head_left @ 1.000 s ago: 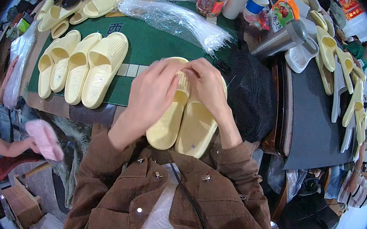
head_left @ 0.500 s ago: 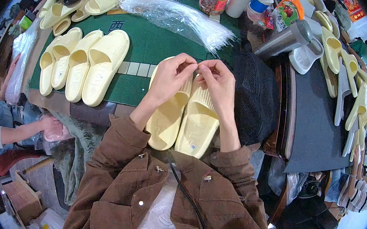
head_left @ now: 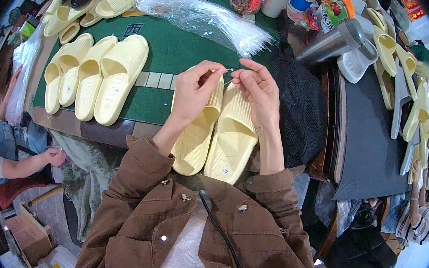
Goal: The recorder is shown manually trimming threads and finishing several pairs of sandals on a production table in a shoe manufacturing environment.
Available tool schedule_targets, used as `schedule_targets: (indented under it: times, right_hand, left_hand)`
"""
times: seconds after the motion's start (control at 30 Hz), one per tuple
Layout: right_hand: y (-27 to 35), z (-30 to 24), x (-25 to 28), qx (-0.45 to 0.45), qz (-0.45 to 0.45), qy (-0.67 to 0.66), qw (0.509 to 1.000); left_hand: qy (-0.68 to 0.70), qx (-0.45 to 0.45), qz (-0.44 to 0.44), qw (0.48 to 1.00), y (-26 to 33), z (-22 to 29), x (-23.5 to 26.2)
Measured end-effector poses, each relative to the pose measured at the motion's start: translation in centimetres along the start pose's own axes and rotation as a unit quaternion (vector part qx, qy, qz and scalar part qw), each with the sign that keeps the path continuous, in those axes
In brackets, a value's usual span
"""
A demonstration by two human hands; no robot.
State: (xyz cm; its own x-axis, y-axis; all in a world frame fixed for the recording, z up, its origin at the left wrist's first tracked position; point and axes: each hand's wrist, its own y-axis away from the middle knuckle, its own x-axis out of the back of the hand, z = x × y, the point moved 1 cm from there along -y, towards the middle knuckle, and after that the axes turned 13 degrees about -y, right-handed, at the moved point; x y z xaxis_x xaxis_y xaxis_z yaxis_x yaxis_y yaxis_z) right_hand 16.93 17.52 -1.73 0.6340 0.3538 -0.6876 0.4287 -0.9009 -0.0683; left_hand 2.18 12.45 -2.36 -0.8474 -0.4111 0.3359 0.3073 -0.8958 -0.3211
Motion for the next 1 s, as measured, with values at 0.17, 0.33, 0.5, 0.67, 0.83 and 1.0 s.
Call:
schedule_targets:
  times: [0.17, 0.33, 0.5, 0.67, 0.83, 1.0]
  right_hand:
    - [0.17, 0.31, -0.18, -0.024, 0.019, 0.109, 0.994]
    - [0.27, 0.39, -0.62, 0.003, -0.039, 0.161, 0.986]
    - [0.34, 0.15, -0.47, 0.009, 0.037, 0.11, 0.993]
    - [0.21, 0.21, -0.39, -0.015, 0.013, 0.128, 0.992]
    - [0.19, 0.36, -0.37, -0.012, 0.005, 0.122, 0.992]
    - [0.09, 0.36, -0.29, -0.01, 0.003, 0.116, 0.993]
  left_hand:
    - [-0.003, -0.056, 0.038, 0.998, -0.21, 0.06, -0.11]
    - [-0.077, -0.102, 0.02, 0.992, -0.04, 0.4, -0.13]
    - [-0.044, -0.079, 0.032, 0.995, 0.01, 0.56, 0.21]
    - [-0.066, -0.08, 0.006, 0.995, 0.22, 0.67, -0.06]
    - [-0.042, -0.082, 0.027, 0.995, 0.15, 0.65, -0.02]
    - [-0.069, -0.101, 0.017, 0.992, 0.17, 0.56, -0.04]
